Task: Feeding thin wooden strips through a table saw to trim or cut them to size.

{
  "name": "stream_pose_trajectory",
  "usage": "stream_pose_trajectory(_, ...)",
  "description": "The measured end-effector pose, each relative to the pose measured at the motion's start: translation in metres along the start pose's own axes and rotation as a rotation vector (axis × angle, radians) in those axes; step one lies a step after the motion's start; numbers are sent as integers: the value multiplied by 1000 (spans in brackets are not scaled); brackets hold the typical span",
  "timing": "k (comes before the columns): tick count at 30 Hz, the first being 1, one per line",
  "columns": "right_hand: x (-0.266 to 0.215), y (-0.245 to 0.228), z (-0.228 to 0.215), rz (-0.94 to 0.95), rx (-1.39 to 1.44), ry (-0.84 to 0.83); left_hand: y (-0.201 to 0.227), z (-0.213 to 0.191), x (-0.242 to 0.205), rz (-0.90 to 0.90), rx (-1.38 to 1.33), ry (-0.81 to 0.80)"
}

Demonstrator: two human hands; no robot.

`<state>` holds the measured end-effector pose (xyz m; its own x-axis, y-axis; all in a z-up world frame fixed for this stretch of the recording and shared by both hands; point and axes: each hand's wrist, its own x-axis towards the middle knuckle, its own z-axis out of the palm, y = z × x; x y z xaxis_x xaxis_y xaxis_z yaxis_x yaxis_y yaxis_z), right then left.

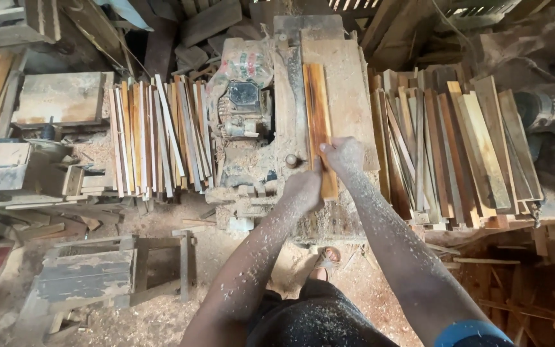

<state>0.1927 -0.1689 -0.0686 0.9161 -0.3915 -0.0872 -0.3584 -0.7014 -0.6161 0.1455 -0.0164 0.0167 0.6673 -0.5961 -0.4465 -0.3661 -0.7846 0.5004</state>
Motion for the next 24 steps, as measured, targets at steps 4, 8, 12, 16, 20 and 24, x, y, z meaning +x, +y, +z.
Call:
stream_pose_trajectory(4,19,14,7,-53,8,14,6,-1,7,-13,-29,47)
stream_pose_trajectory(8,-35,44,-5,-146,79,-54,38,15,-56,50,-42,32)
stream_pose_trajectory(12,-98,172,72,-70,79,-149,43,68,-114,-121,-296,-12)
stream_pose_trajectory(16,-186,79,-30,-119,369,-267,41,91,-143,-364,-644,-73)
stream_pose_trajectory(20,-196,56,-69,27,302,-244,27,129,-127,-213,-590,64)
stream_pose_trajectory(24,-151,134,-54,139,55,-159,62,121,-97,-218,-658,97)
